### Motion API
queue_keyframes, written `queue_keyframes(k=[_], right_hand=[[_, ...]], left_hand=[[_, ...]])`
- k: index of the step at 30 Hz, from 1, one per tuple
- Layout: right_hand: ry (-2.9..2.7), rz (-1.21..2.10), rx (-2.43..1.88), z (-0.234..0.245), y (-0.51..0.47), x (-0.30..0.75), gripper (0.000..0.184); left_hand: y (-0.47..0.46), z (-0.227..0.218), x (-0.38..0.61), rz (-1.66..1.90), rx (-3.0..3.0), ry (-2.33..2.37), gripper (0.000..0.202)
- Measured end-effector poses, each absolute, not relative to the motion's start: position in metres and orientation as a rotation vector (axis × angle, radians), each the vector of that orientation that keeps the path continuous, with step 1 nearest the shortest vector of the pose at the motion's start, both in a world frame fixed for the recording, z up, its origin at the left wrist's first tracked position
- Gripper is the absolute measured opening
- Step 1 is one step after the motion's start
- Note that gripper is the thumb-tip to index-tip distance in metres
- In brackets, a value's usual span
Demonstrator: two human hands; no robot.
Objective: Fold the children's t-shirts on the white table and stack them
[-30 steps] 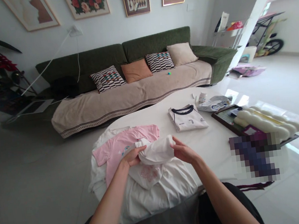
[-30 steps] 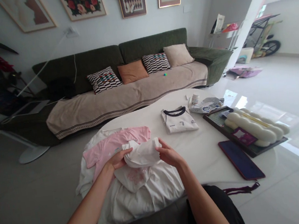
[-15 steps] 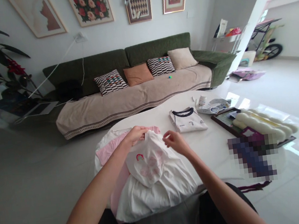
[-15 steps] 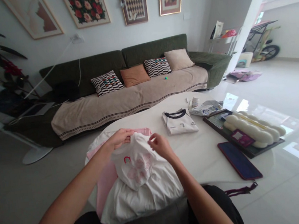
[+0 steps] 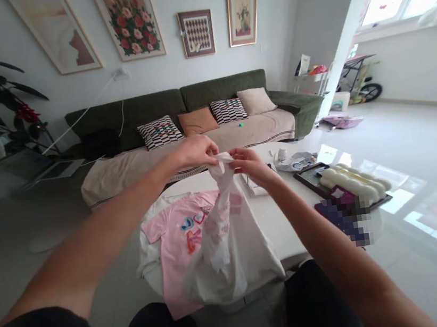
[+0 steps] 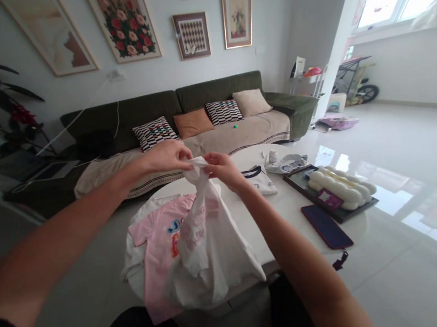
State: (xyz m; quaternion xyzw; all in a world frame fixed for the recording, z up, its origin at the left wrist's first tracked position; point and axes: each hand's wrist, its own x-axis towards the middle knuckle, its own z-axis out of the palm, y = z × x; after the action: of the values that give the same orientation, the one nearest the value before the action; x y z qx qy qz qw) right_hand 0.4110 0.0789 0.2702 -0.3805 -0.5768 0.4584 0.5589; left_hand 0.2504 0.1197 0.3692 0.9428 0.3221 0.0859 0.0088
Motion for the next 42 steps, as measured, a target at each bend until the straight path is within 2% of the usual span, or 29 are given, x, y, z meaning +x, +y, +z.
queue_keyframes(k=[2, 6, 8, 12, 16, 19, 22, 25, 28, 30, 32, 35, 39, 42], right_hand=[[-1.455, 1.016, -0.926, 0.298, 0.081, 0.426, 0.023], [-1.592, 0.370, -1.011, 0.337, 0.067, 0.433, 0.017], [-1.753, 0.188, -0.994, 0.344, 0.054, 0.427, 0.016], [-2.267, -0.067, -1.138, 0.334, 0.042, 0.417, 0.033], [-2.448, -0.338, -1.482, 0.317, 0.050, 0.420, 0.058], [-2.442, -0.405, -1.563, 0.309, 0.056, 0.422, 0.057], [-2.510, -0.345, -1.580, 0.301, 0.061, 0.425, 0.048], [-2.507, -0.142, -1.680, 0.295, 0.067, 0.439, 0.046], [-2.259, -0.033, -1.776, 0.304, 0.076, 0.468, 0.044], [-2.111, -0.044, -1.744, 0.318, 0.084, 0.489, 0.036], [-2.068, -0.015, -1.645, 0.336, 0.092, 0.507, 0.025], [-2.094, 0.204, -1.501, 0.360, 0.101, 0.521, 0.015], [-2.015, 0.639, -1.300, 0.380, 0.103, 0.528, 0.008], [-1.979, 0.760, -1.175, 0.386, 0.101, 0.529, 0.008]], left_hand=[[0.124, 0.389, 0.260, 0.313, 2.986, 1.011, 0.022], [0.129, 0.413, 0.286, 0.576, 2.800, 1.192, 0.024], [0.132, 0.418, 0.300, 0.757, 2.693, 1.305, 0.024], [0.143, 0.426, 0.320, 0.915, 2.596, 1.438, 0.024], [0.153, 0.430, 0.328, 0.960, 2.535, 1.488, 0.024], [0.156, 0.431, 0.331, 0.959, 2.450, 1.536, 0.024], [0.161, 0.430, 0.328, 1.043, 2.403, 1.621, 0.023], [0.170, 0.427, 0.312, 1.149, 2.406, 1.747, 0.023], [0.181, 0.421, 0.286, 1.086, 2.394, 1.865, 0.021], [0.186, 0.418, 0.269, 0.972, 2.377, 1.897, 0.019], [0.189, 0.416, 0.255, 0.846, 2.370, 1.862, 0.018], [0.187, 0.421, 0.239, 0.685, 2.426, 1.701, 0.024], [0.180, 0.429, 0.220, 0.491, 2.657, 1.424, 0.029], [0.174, 0.423, 0.211, 0.484, 2.837, 1.355, 0.030]])
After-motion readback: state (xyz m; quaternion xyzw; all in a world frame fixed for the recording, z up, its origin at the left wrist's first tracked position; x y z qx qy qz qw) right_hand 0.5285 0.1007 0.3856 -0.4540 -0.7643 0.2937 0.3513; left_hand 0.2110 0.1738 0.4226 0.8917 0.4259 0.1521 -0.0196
